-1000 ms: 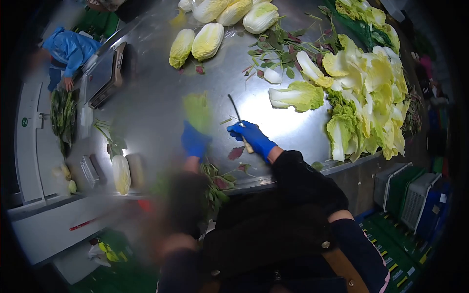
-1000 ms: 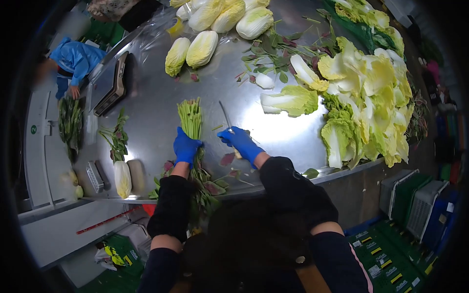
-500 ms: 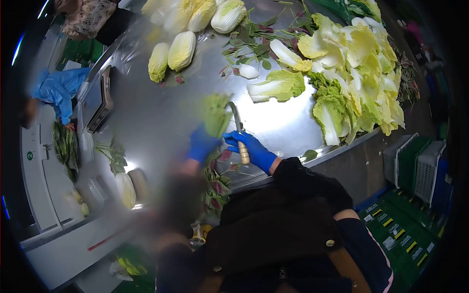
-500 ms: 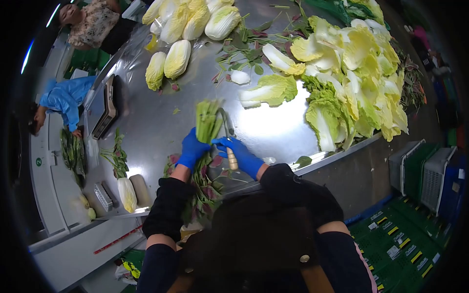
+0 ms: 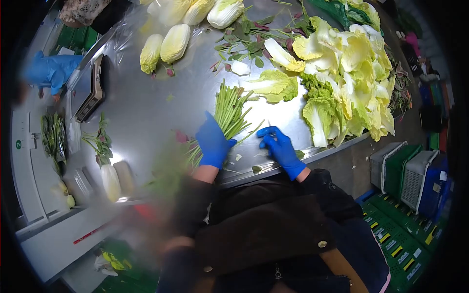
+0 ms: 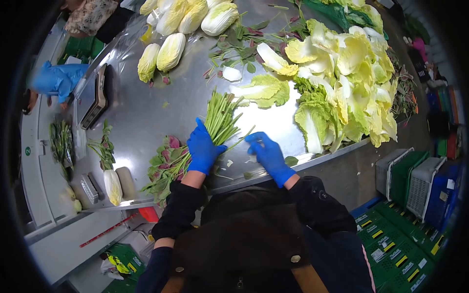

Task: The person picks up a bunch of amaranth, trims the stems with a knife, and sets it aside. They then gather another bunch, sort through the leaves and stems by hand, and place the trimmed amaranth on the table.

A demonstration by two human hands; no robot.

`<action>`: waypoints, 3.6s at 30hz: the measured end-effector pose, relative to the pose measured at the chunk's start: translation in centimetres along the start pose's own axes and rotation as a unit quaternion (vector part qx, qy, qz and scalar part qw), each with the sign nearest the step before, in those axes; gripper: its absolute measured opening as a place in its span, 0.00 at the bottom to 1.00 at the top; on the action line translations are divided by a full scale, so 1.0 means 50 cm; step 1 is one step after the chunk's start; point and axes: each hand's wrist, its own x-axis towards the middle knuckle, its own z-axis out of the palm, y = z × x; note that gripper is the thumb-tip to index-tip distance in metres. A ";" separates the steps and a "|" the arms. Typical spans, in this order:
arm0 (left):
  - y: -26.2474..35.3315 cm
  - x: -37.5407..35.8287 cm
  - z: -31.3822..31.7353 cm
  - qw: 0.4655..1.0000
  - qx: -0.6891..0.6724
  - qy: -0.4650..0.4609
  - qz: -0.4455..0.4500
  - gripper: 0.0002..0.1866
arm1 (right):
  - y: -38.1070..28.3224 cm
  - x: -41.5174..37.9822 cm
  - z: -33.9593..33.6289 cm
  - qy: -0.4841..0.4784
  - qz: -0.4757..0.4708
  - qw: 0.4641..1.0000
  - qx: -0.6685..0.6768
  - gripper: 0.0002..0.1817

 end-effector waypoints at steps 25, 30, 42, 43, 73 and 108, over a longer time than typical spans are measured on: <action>-0.065 0.035 0.056 0.993 -0.090 0.035 0.070 0.39 | -0.041 0.198 0.109 -0.196 -0.073 0.888 -0.410 0.17; -0.060 0.039 0.063 0.995 -0.067 0.025 0.063 0.40 | -0.035 0.209 0.108 -0.202 -0.035 0.880 -0.428 0.18; -0.049 0.020 0.047 0.996 -0.078 0.042 0.020 0.42 | 0.003 0.004 -0.111 -0.137 0.000 0.902 -0.409 0.15; -0.045 0.022 0.044 0.997 -0.074 0.031 0.009 0.46 | 0.001 0.011 -0.115 -0.105 0.005 0.907 -0.409 0.14; -0.386 -0.059 -0.132 0.789 -0.470 -0.395 0.012 0.25 | -0.080 -0.013 0.414 -0.105 0.150 0.948 0.262 0.27; -0.307 -0.153 -0.045 0.768 -0.627 -0.100 -0.083 0.10 | -0.122 -0.010 0.309 -0.068 0.034 0.986 0.145 0.22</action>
